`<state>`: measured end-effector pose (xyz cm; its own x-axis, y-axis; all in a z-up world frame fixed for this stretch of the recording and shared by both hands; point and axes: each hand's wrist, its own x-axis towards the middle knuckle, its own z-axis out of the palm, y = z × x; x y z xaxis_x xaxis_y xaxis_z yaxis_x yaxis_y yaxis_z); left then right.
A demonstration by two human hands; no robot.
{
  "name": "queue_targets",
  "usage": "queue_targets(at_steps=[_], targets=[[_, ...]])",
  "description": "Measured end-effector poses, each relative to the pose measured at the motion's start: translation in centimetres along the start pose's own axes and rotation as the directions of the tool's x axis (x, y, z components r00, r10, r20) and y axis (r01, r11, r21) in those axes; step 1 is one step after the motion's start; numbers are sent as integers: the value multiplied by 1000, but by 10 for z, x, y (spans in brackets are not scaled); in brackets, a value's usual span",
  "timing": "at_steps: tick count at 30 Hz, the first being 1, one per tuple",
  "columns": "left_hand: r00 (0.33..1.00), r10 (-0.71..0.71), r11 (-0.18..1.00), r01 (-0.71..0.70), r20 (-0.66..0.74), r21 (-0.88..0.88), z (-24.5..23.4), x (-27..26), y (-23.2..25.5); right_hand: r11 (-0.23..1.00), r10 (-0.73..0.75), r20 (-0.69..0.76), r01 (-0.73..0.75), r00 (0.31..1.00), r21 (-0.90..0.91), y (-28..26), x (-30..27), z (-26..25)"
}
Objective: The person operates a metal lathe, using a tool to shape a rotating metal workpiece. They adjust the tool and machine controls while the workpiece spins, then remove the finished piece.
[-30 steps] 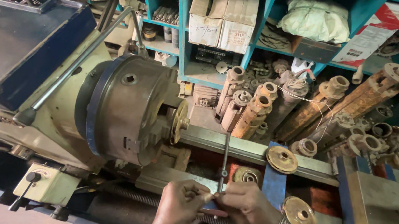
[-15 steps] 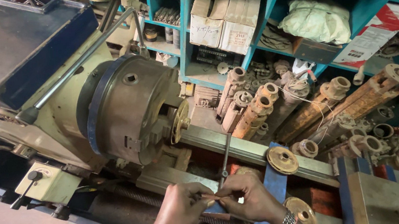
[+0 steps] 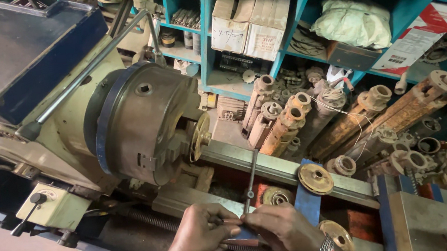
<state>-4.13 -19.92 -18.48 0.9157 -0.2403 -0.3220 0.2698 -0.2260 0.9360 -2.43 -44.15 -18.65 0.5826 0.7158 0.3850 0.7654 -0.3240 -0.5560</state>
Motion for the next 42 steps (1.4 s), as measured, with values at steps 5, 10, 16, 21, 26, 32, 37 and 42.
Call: queue_targets(at_steps=[5,10,16,21,26,32,37,42], targets=[[996,-66,997,62,-67,-53,4,0,-3,956,-192,-39,178,981,-234,5,-3,4],[983,75,995,-84,-168,-46,2,0,-5,972,65,-216,-13,974,233,8,-5,16],[981,-141,989,133,-137,-65,-4,-2,-5,423,628,171,-518,759,743,29,-15,29],[966,177,984,-166,-190,70,-6,0,0,447,549,185,-473,815,759,38,-16,36],[972,114,990,-94,-204,104,-4,1,2,875,386,-45,-351,921,332,19,-6,24],[984,56,998,-54,-169,17,-5,3,0,986,-1,-127,-20,992,-163,6,1,20],[983,94,995,-95,-155,-5,-5,1,-1,779,284,-120,-156,951,608,16,0,27],[941,291,944,-253,-174,209,0,-1,2,758,467,42,-425,883,495,23,2,24]])
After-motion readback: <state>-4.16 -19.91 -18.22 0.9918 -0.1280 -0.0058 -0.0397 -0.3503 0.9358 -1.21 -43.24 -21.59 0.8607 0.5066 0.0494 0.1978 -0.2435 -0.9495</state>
